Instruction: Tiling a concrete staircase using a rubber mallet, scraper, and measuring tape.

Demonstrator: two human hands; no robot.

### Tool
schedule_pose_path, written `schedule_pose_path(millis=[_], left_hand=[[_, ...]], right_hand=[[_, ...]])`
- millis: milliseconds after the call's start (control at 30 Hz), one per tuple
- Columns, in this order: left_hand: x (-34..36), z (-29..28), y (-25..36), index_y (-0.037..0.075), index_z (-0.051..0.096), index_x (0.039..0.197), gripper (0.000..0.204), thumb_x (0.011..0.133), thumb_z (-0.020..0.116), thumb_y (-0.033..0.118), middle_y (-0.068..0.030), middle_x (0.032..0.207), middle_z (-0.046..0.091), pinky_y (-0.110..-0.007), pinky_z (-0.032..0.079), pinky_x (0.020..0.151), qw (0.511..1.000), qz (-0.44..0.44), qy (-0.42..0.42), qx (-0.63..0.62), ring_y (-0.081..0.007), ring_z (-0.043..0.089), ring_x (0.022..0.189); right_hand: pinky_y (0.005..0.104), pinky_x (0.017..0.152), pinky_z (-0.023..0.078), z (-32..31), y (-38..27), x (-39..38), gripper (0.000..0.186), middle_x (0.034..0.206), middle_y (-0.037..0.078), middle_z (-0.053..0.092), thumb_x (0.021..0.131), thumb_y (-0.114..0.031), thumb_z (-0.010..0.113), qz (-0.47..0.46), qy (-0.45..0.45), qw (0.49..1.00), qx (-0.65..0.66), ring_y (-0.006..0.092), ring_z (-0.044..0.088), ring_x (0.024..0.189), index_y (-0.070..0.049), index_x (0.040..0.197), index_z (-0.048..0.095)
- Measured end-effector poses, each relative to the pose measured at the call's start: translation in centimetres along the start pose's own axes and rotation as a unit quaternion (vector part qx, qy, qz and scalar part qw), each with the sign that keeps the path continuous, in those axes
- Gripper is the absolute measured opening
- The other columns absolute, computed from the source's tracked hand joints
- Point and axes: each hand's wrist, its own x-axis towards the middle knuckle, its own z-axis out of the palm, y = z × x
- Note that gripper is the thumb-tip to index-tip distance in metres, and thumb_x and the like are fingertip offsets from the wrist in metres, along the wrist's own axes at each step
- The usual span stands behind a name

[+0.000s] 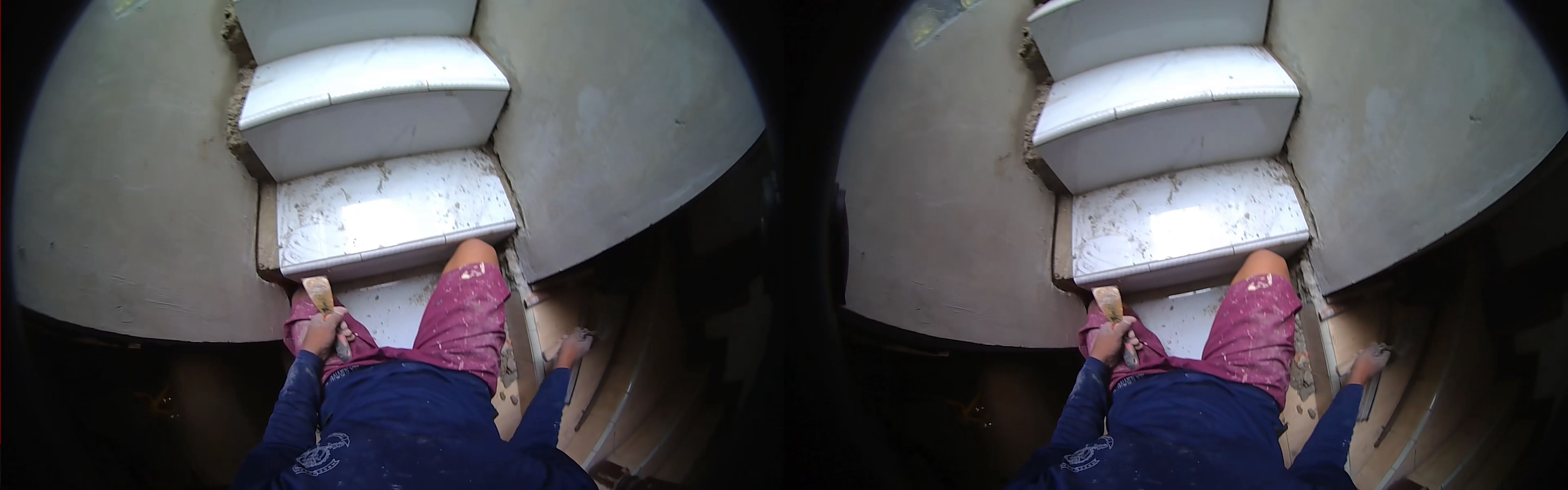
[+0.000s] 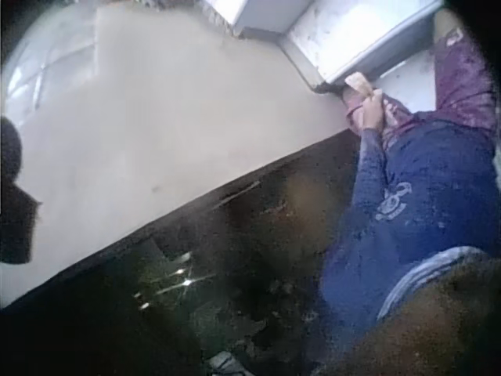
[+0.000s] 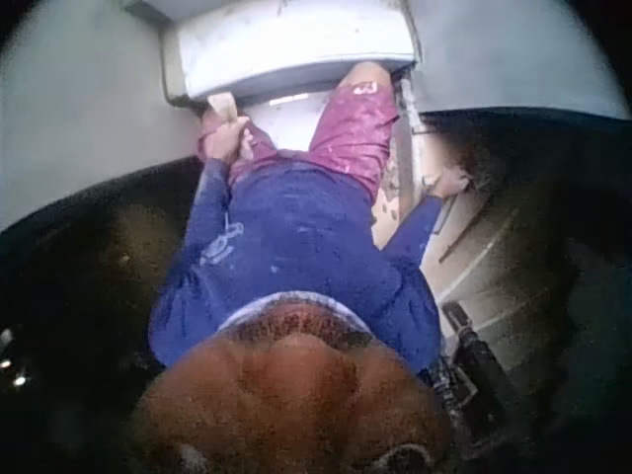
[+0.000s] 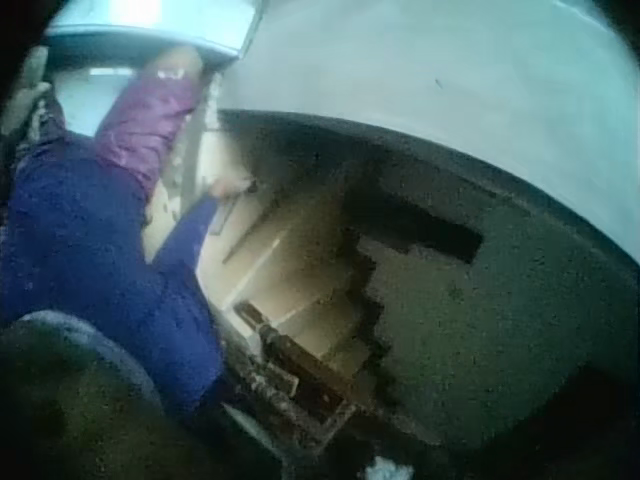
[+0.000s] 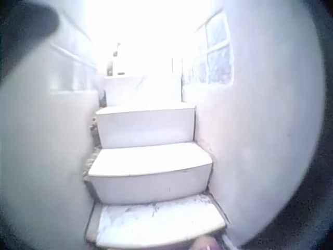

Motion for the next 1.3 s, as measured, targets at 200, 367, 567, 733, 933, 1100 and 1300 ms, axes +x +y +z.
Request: schedule_pose_path(millis=[200, 367, 567, 733, 933, 1100, 1300], left_hand=[[0.3, -0.8, -0.3, 0.002, 0.054, 0.104, 0.023, 0.096, 0.058, 0.023, -0.0064, 0.076, 0.056, -0.034, 0.057, 0.059, 0.997, -0.035, -0.028, 0.063, -0.0176, 0.061, 0.059], [0.3, -0.5, -0.1, 0.006, 0.048, 0.120, 0.028, 0.097, 0.057, 0.019, -0.0066, 0.081, 0.058, -0.038, 0.058, 0.066, 1.000, -0.011, -0.027, -0.006, -0.0177, 0.062, 0.065], [-0.1, -0.9, -0.6, 0.003, 0.047, 0.126, 0.032, 0.100, 0.051, 0.022, -0.0090, 0.085, 0.059, -0.037, 0.058, 0.066, 0.999, 0.036, -0.018, -0.001, -0.0190, 0.063, 0.068], [-1.2, -0.7, -0.8, -0.001, 0.049, 0.124, 0.037, 0.101, 0.049, 0.028, -0.0095, 0.086, 0.060, -0.036, 0.056, 0.071, 0.996, 0.051, -0.021, -0.073, -0.0195, 0.063, 0.072], [-0.5, 6.6, 0.5, -0.001, 0.052, 0.121, 0.039, 0.104, 0.044, 0.032, -0.0081, 0.106, 0.060, -0.035, 0.047, 0.092, 0.958, 0.055, -0.197, -0.199, -0.0184, 0.059, 0.099], [-1.1, 14.3, 2.3, -0.002, 0.054, 0.128, 0.049, 0.106, 0.037, 0.038, -0.0091, 0.117, 0.059, -0.030, 0.040, 0.101, 0.955, 0.099, -0.276, 0.035, -0.0174, 0.054, 0.114], [0.6, 11.3, 0.8, -0.001, 0.058, 0.122, 0.042, 0.097, 0.056, 0.032, -0.0189, 0.120, 0.060, -0.040, 0.041, 0.102, 0.818, 0.486, -0.062, 0.300, -0.0324, 0.057, 0.113]], right_hand=[[0.0377, 0.078, 0.054, 5.0, -5.0, 11.9, 0.041, 0.114, 0.019, 0.062, 0.089, -0.013, 0.063, 0.047, -0.111, 0.986, 0.114, 0.0251, 0.063, 0.092, 0.007, 0.123, 0.054], [0.0378, 0.081, 0.054, 4.9, -3.0, 26.0, 0.047, 0.108, 0.018, 0.064, 0.090, -0.025, 0.063, -0.029, -0.484, 0.875, -0.001, 0.0273, 0.064, 0.093, 0.007, 0.123, 0.054], [0.0364, 0.091, 0.050, 6.5, -0.2, 20.8, 0.036, 0.113, 0.020, 0.063, 0.092, -0.018, 0.061, -0.224, -0.115, 0.967, -0.047, 0.0297, 0.063, 0.097, 0.005, 0.120, 0.057], [0.0394, 0.091, 0.048, 4.4, -8.5, 3.0, 0.027, 0.113, 0.021, 0.062, 0.095, -0.014, 0.058, -0.228, 0.095, 0.968, 0.034, 0.0305, 0.059, 0.101, 0.006, 0.114, 0.059], [0.0340, 0.087, 0.048, 4.5, -24.8, -25.3, 0.043, 0.106, 0.014, 0.061, 0.089, -0.010, 0.063, -0.249, -0.493, 0.827, 0.107, 0.0209, 0.060, 0.099, 0.001, 0.129, 0.053], [0.0335, 0.086, 0.048, 6.9, -26.3, -28.5, 0.046, 0.107, 0.014, 0.060, 0.089, -0.014, 0.062, -0.222, -0.610, 0.751, 0.119, 0.0252, 0.060, 0.098, 0.000, 0.131, 0.048], [0.0231, 0.060, 0.050, 3.6, -23.5, -22.0, 0.024, 0.083, 0.005, 0.059, 0.091, -0.003, 0.058, -0.083, -0.449, 0.869, 0.189, 0.0108, 0.059, 0.067, -0.003, 0.112, 0.046]])
